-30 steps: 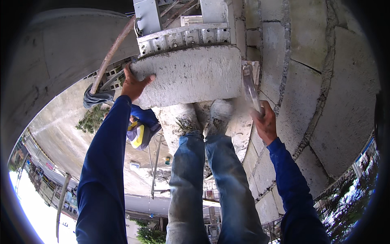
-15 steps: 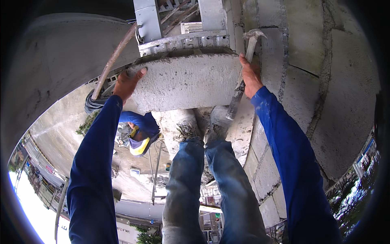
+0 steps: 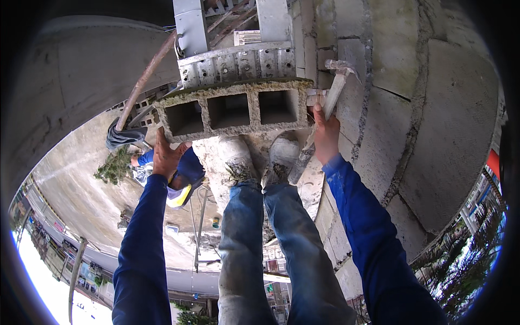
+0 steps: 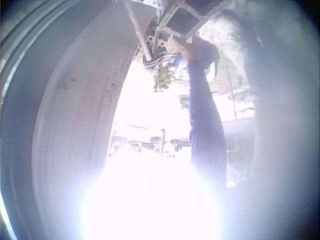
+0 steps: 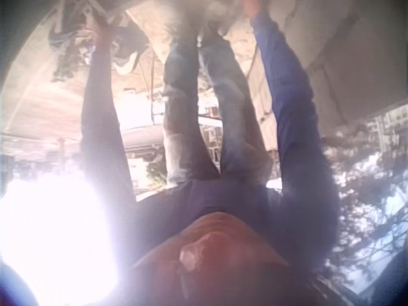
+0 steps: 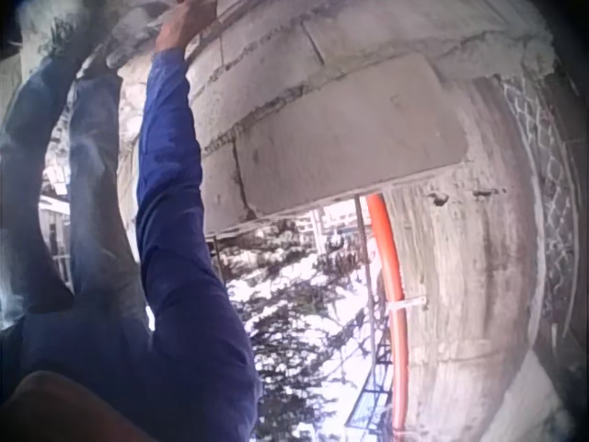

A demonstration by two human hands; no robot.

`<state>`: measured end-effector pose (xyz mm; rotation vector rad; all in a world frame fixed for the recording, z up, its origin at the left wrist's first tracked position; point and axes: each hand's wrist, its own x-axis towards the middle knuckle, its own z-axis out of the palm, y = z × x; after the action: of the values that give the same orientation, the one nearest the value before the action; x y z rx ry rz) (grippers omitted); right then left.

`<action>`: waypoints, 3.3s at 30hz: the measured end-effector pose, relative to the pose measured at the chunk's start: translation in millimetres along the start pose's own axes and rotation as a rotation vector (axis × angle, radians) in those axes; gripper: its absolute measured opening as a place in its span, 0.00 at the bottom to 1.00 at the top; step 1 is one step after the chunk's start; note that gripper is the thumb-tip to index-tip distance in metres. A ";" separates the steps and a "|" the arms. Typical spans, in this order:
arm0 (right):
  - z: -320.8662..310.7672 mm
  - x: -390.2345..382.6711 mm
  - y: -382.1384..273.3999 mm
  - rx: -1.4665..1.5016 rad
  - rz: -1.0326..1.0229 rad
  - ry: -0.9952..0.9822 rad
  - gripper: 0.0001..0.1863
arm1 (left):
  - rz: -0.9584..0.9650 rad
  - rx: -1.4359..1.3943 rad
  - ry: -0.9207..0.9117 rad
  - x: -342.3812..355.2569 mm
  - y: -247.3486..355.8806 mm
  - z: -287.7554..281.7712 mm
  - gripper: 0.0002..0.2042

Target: The person places hollow concrete blocks onto a wall under construction, aligns them, and taps them into position using a hammer. The person repeats this process for multiple blocks along the wall.

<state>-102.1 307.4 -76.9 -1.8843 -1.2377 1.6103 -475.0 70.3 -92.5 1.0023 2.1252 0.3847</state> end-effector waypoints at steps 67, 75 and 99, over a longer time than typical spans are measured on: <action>-9.1 0.9 -219.0 -1.345 -0.373 -0.408 0.23 | 0.350 0.686 -0.480 65.7 149.4 10.2 0.37; -23.1 -23.6 -230.1 -1.207 -0.307 -0.454 0.19 | 0.387 0.604 -0.581 98.4 144.2 3.3 0.43; -123.8 -116.5 -73.6 -1.071 -0.656 -0.568 0.21 | 0.384 0.520 -0.653 111.3 150.8 4.7 0.38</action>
<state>-10.8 286.2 82.9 -1.1144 -2.9907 1.1782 -437.3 252.6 -69.9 1.5801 1.4496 -0.3144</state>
